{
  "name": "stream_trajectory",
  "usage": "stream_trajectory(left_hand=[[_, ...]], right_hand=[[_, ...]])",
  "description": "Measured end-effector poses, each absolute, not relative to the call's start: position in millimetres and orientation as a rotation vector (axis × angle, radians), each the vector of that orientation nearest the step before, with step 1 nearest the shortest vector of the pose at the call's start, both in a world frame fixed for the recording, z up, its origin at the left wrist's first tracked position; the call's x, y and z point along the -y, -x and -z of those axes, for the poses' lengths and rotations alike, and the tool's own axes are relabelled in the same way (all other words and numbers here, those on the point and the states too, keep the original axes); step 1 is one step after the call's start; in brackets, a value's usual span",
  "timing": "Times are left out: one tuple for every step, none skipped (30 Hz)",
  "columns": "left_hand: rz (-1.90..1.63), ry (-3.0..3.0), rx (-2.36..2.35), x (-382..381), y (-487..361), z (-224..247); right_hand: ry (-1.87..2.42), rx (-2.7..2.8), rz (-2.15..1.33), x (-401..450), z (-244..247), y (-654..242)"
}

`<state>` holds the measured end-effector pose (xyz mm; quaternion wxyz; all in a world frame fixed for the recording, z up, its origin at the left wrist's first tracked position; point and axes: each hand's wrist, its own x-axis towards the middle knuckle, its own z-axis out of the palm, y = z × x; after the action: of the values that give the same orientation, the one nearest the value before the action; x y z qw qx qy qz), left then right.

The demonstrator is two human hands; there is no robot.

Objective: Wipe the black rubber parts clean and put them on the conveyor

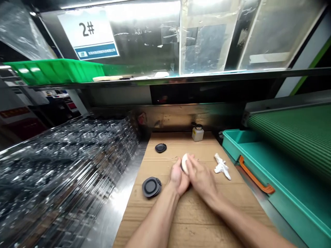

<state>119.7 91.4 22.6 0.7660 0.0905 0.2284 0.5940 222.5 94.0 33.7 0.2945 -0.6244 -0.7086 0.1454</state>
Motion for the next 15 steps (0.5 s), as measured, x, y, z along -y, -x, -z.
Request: stream_trajectory(left_hand=[[-1.295, -0.194, -0.503, -91.6, -120.1, -22.4], [-1.304, -0.196, -0.506, -91.8, -120.4, -22.2], [-1.316, -0.197, -0.505, -92.0, -120.6, -22.0], [-1.331, -0.195, -0.508, -92.1, -120.8, -21.8], [-1.341, -0.188, -0.511, -92.3, -120.9, -21.7], [-1.347, -0.177, -0.515, -92.6, -121.0, -21.6], [-1.346, -0.169, -0.519, -93.1, -121.1, -21.4], [-1.341, -0.171, -0.521, -93.6, -121.3, -21.2], [-1.336, -0.182, -0.52, -94.2, -121.5, -20.8], [-1.328, -0.194, -0.519, -94.8, -121.9, -20.4], [-1.32, -0.202, -0.522, -95.4, -122.3, -20.0], [-1.312, -0.205, -0.528, -95.9, -122.7, -19.7], [-1.308, -0.205, -0.538, -96.2, -123.0, -19.4], [-1.305, -0.206, -0.548, -96.4, -123.3, -19.4], [-1.308, -0.21, -0.557, -96.4, -123.4, -19.5]], right_hand=[[1.674, 1.932, -0.385, -94.3, -35.1, -222.1], [1.709, 1.925, -0.373, -94.3, -35.8, -221.5], [1.743, 1.899, -0.356, -94.2, -35.9, -220.8], [1.765, 1.88, -0.336, -94.1, -35.4, -220.1], [1.767, 1.888, -0.313, -94.0, -34.5, -219.6], [1.735, 1.943, -0.293, -94.2, -33.3, -219.5], [1.704, 1.987, -0.275, -94.7, -32.0, -219.9], [1.682, 2.01, -0.265, -95.7, -30.8, -220.8], [1.694, 1.968, -0.258, -96.8, -29.9, -222.2], [1.701, 1.931, -0.255, -97.9, -29.2, -223.9], [1.708, 1.896, -0.253, -98.7, -28.7, -225.5], [1.685, 1.919, -0.247, -99.0, -28.3, -226.7], [1.672, 1.936, -0.25, -98.6, -28.0, -227.4], [1.662, 1.956, -0.254, -97.7, -27.7, -227.5], [1.681, 1.94, -0.265, -96.3, -27.4, -227.1]])
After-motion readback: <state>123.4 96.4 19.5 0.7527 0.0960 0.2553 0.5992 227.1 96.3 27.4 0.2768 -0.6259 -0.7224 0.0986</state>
